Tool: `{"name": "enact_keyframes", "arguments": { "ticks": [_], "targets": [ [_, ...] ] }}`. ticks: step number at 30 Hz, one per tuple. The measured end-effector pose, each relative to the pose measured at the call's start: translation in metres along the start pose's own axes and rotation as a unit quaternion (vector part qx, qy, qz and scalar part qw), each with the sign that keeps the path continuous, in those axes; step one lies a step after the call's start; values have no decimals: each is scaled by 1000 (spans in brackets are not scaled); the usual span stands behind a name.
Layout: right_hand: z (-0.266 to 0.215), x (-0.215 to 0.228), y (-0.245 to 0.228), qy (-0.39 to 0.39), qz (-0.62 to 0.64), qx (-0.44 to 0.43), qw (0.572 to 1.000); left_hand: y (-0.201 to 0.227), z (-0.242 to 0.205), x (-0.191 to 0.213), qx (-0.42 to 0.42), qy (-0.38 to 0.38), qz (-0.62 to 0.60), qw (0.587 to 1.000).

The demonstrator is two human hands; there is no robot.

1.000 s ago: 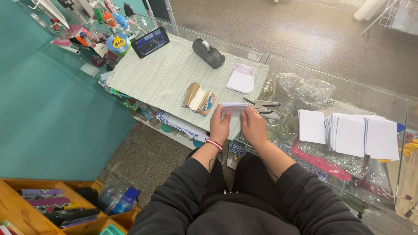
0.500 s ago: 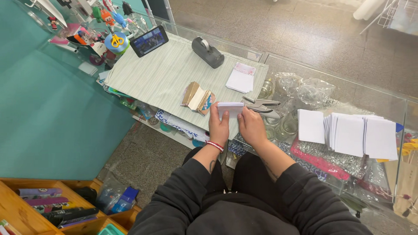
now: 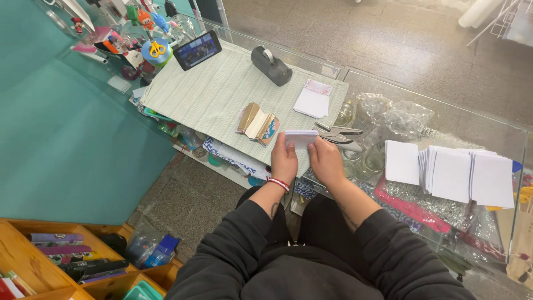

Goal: The person folds small white paper sheets in half, inserts a decorative cover, and uses a handheld stapler to secure the spine. They repeat this process for multiple notebooks, stacking the finished items on the counter.

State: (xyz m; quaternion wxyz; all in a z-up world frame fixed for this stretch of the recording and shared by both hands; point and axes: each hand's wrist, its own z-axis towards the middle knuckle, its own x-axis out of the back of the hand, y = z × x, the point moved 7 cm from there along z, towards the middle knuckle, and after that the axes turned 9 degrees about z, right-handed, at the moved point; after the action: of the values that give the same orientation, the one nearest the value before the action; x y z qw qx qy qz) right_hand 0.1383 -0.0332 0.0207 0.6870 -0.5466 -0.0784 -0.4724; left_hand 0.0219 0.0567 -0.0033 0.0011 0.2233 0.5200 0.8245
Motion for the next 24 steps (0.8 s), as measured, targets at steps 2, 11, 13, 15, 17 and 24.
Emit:
{"name": "enact_keyframes", "arguments": {
  "ticks": [2, 11, 13, 15, 17, 24],
  "targets": [
    [0, 1, 0, -1, 3, 0, 1000, -11, 1, -4, 5, 2, 6, 1000],
    [-3, 18, -19, 27, 31, -13, 999, 45, 3, 35, -5, -12, 30, 999],
    [-2, 21, -23, 29, 33, -13, 999, 68, 7, 56, -29, -6, 60, 998],
    [-4, 20, -13, 44, 41, -42, 997, 105, 10, 81, -111, 23, 257, 960],
    [-5, 17, -7, 43, 44, -44, 997, 90, 24, 83, -93, 25, 311, 945],
    [-5, 17, -8, 43, 33, -53, 997, 50, 53, 83, -41, -31, 394, 918]
  ]
}}
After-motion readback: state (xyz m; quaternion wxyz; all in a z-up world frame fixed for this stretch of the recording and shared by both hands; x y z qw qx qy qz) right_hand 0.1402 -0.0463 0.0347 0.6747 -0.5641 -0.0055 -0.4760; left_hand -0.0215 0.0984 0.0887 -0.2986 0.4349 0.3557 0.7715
